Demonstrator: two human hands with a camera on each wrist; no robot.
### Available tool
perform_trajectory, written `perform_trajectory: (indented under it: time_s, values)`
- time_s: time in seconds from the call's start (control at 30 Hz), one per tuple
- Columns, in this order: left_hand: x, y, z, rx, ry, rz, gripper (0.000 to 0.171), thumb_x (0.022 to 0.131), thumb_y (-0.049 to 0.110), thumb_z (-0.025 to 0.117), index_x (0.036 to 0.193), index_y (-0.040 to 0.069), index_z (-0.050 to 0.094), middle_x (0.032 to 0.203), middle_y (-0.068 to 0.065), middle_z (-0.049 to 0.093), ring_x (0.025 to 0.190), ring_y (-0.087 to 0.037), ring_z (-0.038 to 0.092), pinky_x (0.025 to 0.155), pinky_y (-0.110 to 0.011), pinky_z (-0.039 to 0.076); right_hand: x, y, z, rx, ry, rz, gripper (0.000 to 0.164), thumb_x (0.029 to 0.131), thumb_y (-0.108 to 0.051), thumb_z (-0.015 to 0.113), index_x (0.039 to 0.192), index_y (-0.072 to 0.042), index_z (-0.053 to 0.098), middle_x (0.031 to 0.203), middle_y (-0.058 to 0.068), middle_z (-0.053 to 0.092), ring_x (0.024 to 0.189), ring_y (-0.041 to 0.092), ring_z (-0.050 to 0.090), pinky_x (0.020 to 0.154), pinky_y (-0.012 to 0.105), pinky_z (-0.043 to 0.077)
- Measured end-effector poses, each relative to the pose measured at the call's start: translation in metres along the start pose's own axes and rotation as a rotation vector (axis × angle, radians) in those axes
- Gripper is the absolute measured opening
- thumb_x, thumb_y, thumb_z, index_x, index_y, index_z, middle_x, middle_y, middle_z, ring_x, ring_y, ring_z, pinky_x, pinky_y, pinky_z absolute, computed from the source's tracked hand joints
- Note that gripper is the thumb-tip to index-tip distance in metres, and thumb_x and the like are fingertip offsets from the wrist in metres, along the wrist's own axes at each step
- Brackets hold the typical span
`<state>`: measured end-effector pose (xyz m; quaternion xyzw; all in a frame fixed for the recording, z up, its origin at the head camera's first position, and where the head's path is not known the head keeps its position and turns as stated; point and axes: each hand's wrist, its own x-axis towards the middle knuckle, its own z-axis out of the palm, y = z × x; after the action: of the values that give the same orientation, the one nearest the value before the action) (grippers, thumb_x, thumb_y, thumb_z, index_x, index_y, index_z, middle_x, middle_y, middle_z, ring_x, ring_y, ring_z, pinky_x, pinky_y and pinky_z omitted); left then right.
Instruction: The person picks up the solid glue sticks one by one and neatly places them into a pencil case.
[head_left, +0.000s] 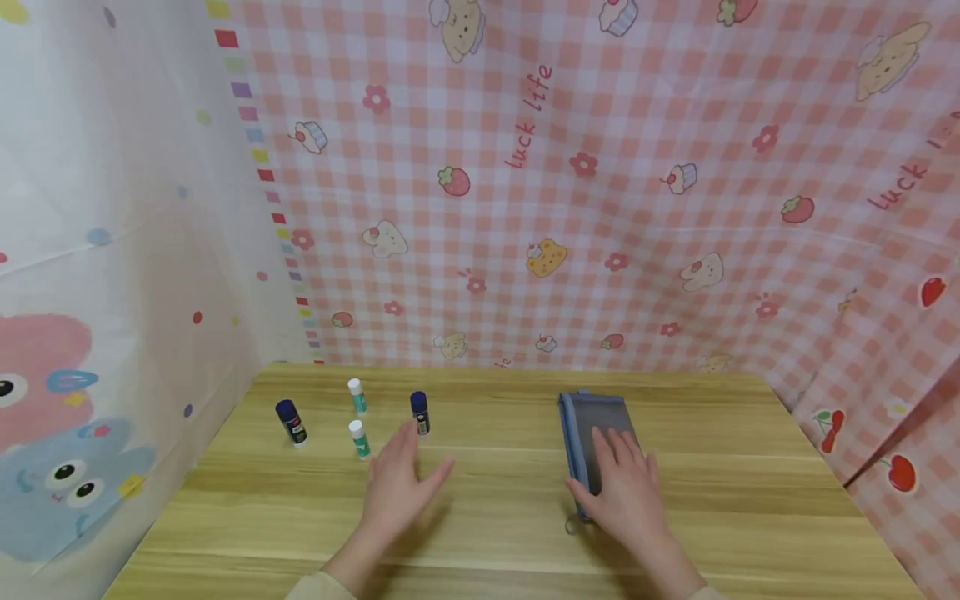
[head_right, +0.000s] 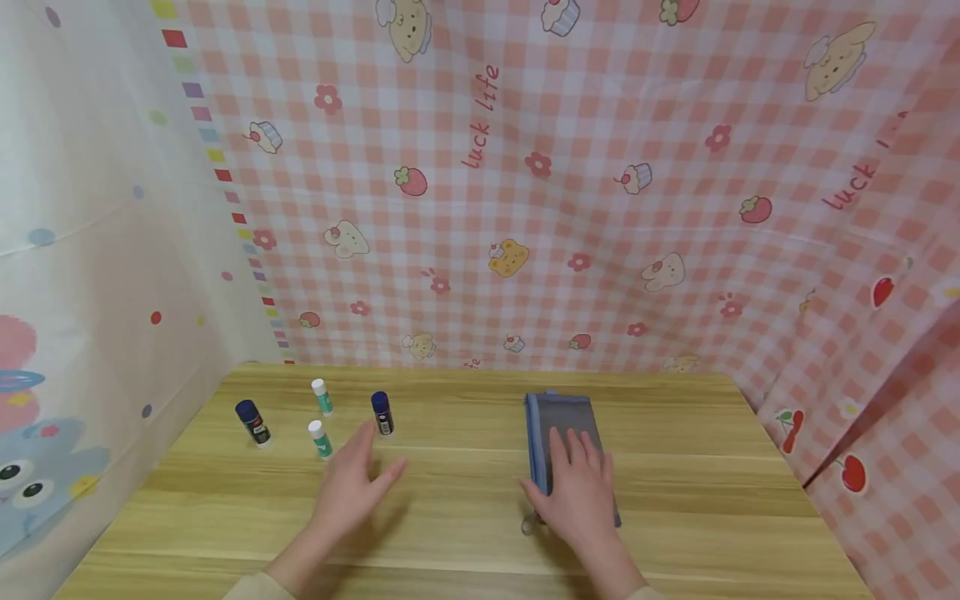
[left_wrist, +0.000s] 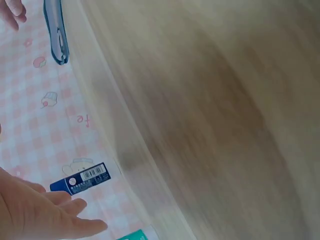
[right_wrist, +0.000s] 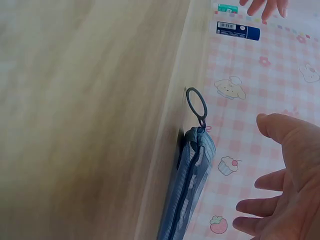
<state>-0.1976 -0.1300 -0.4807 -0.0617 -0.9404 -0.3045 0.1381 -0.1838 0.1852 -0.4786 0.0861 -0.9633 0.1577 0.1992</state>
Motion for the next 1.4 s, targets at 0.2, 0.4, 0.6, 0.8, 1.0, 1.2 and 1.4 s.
perform_trajectory:
  time_s: [0.2,0.4,0.6,0.8,1.0,1.2,1.4]
  values:
    - [0.006,-0.001,0.001,-0.195,0.041,-0.071,0.077,0.09,0.037,0.072,0.144,-0.01,0.04,0.146,-0.029,0.042,0.134,-0.045,0.041,0.112,-0.056,0.032,0.005,-0.002,0.003,-0.01,-0.003,0.029,0.079,0.078,-0.043,0.081,0.135,0.004,0.055,0.13,0.03,0.056,0.12,0.05,0.049,0.102,0.071,0.033]
    - [0.009,0.0,0.0,-0.378,0.053,-0.198,0.075,0.091,0.03,0.072,0.145,-0.009,0.038,0.143,-0.03,0.045,0.128,-0.047,0.046,0.107,-0.055,0.04,0.01,-0.003,0.007,-0.037,-0.022,0.058,0.075,0.079,-0.042,0.081,0.132,0.006,0.057,0.126,0.031,0.057,0.116,0.05,0.051,0.102,0.068,0.036]
    - [0.015,-0.004,0.001,-0.55,0.096,-0.286,0.072,0.092,0.025,0.072,0.144,-0.01,0.039,0.138,-0.032,0.049,0.124,-0.048,0.05,0.105,-0.053,0.043,0.014,-0.003,0.011,-0.048,-0.091,0.119,0.075,0.083,-0.042,0.077,0.135,0.006,0.054,0.129,0.032,0.055,0.117,0.051,0.049,0.102,0.067,0.037]
    - [0.019,-0.007,0.003,-0.686,0.103,-0.37,0.077,0.091,0.032,0.073,0.147,-0.007,0.036,0.141,-0.031,0.046,0.127,-0.047,0.046,0.108,-0.052,0.04,0.019,-0.002,0.017,-0.07,-0.142,0.164,0.077,0.085,-0.043,0.075,0.137,0.007,0.05,0.131,0.034,0.052,0.119,0.052,0.048,0.102,0.066,0.036]
    - [0.024,-0.008,0.008,-0.757,0.137,-0.386,0.075,0.092,0.027,0.073,0.148,-0.006,0.036,0.143,-0.03,0.045,0.129,-0.045,0.045,0.109,-0.052,0.038,0.022,-0.004,0.022,-0.081,-0.183,0.188,0.079,0.086,-0.04,0.074,0.139,0.011,0.046,0.134,0.04,0.046,0.123,0.056,0.043,0.1,0.07,0.036]
    - [0.029,-0.01,0.016,-0.804,0.175,-0.381,0.071,0.091,0.02,0.073,0.148,-0.005,0.037,0.143,-0.028,0.045,0.13,-0.044,0.044,0.111,-0.05,0.037,0.024,-0.008,0.024,-0.098,-0.241,0.235,0.077,0.088,-0.037,0.071,0.141,0.011,0.043,0.137,0.042,0.041,0.128,0.059,0.036,0.098,0.076,0.033]
    - [0.035,-0.012,0.02,-0.789,0.191,-0.383,0.07,0.091,0.02,0.073,0.147,-0.003,0.039,0.143,-0.028,0.046,0.13,-0.044,0.045,0.111,-0.05,0.036,0.025,-0.009,0.026,-0.115,-0.286,0.257,0.074,0.09,-0.036,0.069,0.141,0.012,0.042,0.14,0.044,0.036,0.13,0.061,0.031,0.098,0.078,0.03]
